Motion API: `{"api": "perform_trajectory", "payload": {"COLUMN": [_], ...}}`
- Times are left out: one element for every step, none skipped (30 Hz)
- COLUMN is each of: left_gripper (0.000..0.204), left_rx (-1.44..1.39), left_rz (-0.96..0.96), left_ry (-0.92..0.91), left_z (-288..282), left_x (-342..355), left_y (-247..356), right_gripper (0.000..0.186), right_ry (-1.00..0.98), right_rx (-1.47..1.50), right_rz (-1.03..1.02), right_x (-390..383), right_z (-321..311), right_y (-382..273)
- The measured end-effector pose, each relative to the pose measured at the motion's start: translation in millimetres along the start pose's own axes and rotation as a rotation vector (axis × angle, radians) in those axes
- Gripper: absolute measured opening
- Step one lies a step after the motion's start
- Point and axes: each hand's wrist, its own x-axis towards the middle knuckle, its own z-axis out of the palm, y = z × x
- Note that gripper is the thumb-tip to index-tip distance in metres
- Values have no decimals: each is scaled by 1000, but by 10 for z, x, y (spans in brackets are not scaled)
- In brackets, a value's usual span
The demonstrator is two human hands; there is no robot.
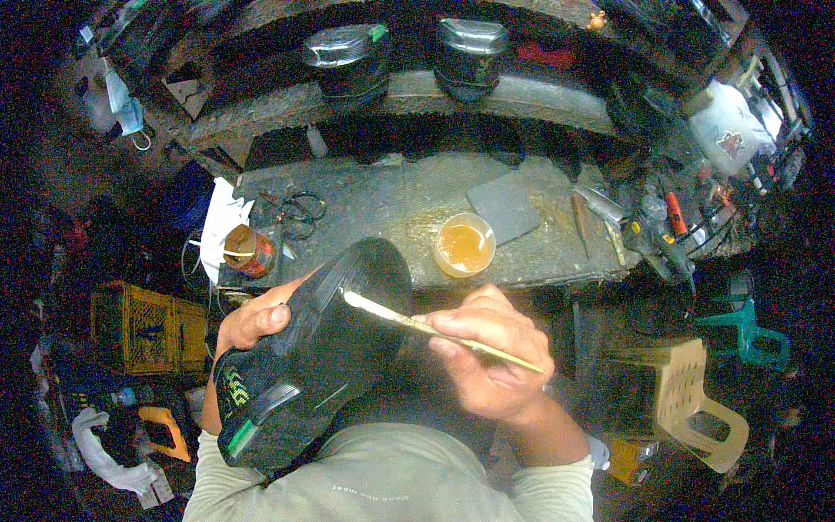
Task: The person sits in a workshop and applies a white substance to a black shoe with green accents using a small brush. They repeatedly dip the brush into a container of liquid and coat the shoe's upper, heel, and sole areas. After finishing, the person places the shoe on a nearby shelf.
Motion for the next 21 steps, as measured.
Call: {"api": "perform_trajectory", "payload": {"left_gripper": [104,104,105,105,105,105,105,105,105,105,105,105,104,104,103,102,102,102,101,101,102], "left_rx": [-7,-13,-19,-23,-10,6,10,21,21,25,15,8,1,1,1,3,-18,-37,-63,-63,-69], "left_rz": [1,4,9,5,-1,-15,-6,-22,-15,2,-5,-2,0,7,14,22,9,-2,-1,-13,-12], "left_ry": [0,1,3,1,7,10,11,20,26,27,31,29,26,22,17,15,21,29,26,41,46], "left_z": [5,12,21,30,31,32,35,37,38,36,31,28,21,16,9,5,7,10,14,16,16], "left_x": [4,9,15,20,14,6,-1,-3,0,4,7,10,13,15,13,10,-3,-13,-20,-21,-12], "left_y": [3,11,19,29,48,68,79,84,82,77,70,59,48,39,31,24,18,13,7,2,-3], "right_gripper": [23,23,24,24,24,24,24,24,25,25,25,25,25,26,26,26,26,26,26,26,26], "right_ry": [-11,-20,-31,-40,-46,-51,-54,-58,-64,-72,-75,-83,-86,-87,-91,-93,-96,-102,-109,-112,-125], "right_rx": [-11,-21,-23,-24,-16,-30,-36,-38,-48,-55,-59,-60,-58,-55,-62,-67,-73,-76,-79,-77,-83], "right_rz": [-19,-35,-39,-41,-43,-45,-49,-52,-55,-57,-59,-61,-63,-62,-69,-74,-80,-82,-84,-89,-88], "right_x": [9,18,25,33,38,43,46,47,49,49,48,48,47,47,47,48,48,48,47,44,40], "right_z": [-1,-2,0,1,4,6,9,13,15,18,22,25,30,35,40,45,50,54,57,59,59], "right_y": [-3,-8,-13,-20,-28,-36,-46,-55,-64,-72,-80,-86,-90,-93,-95,-97,-98,-100,-104,-109,-114]}}
